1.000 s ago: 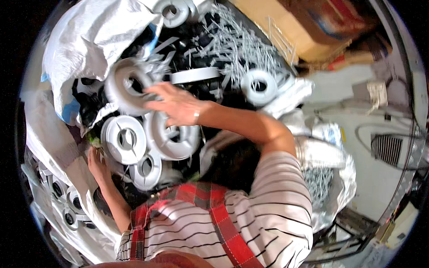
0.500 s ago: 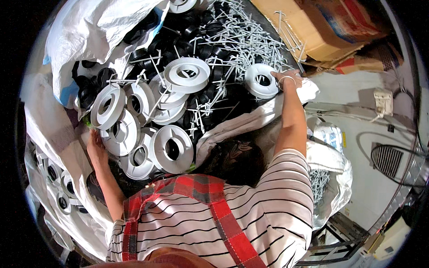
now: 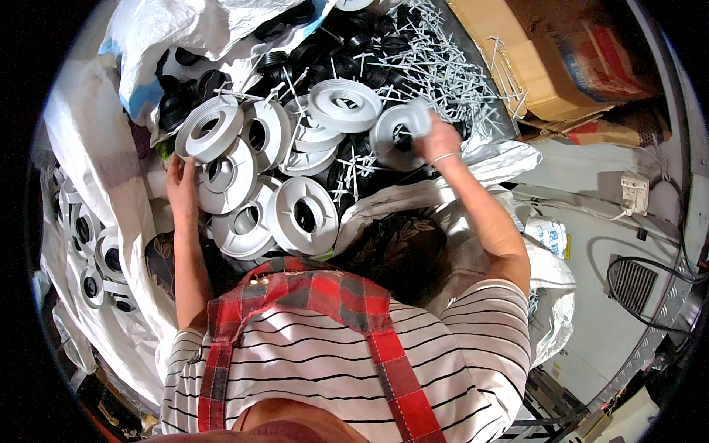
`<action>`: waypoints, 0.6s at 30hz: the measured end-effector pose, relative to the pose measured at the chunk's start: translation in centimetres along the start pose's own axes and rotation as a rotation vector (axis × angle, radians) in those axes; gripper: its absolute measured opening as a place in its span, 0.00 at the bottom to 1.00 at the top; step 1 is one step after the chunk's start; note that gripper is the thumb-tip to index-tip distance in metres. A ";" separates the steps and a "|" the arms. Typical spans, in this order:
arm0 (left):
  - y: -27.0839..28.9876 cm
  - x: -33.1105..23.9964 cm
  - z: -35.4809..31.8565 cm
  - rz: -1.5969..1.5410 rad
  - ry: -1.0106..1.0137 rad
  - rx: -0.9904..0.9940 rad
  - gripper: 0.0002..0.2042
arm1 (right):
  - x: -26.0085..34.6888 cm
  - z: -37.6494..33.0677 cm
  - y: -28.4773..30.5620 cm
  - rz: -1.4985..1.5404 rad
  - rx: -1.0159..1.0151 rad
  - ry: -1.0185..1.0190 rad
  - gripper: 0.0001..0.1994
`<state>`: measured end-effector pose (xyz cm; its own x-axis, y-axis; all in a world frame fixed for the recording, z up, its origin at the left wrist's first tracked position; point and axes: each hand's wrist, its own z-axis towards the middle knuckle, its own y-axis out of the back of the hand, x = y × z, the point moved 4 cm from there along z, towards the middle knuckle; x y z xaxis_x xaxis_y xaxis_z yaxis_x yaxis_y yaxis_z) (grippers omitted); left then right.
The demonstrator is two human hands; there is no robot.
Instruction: The person sits on the floor surrounded by large bags of plastic components. They repeatedly pick up a white circular ring and a black circular cap, press them together to assemble them, and place the finished unit into a pile. The process is continuous and repetitive, focusing on manual assembly of these two-part components.
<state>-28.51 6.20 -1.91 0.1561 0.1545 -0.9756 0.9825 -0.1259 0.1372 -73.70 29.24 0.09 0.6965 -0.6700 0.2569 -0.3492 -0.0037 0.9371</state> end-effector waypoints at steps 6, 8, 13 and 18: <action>-2.4 -3.4 0.1 0.815 -0.540 0.338 0.33 | 12.4 -7.3 -2.2 0.044 0.243 0.436 0.25; -3.5 -5.0 -0.9 1.058 -0.518 0.311 0.33 | 14.4 -10.1 -2.8 0.107 0.050 0.706 0.25; -3.0 -6.2 -1.9 1.300 -0.479 0.246 0.30 | 18.0 -13.7 0.5 0.394 0.037 1.053 0.28; 2.0 -4.6 -1.0 0.721 -0.193 0.056 0.27 | 9.7 -3.7 -2.1 0.468 0.182 0.388 0.20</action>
<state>-27.18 6.18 3.02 0.7338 -0.1588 -0.6606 0.6360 -0.1813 0.7501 -63.91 25.51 1.44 0.6088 -0.3131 0.7289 -0.7493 0.0751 0.6580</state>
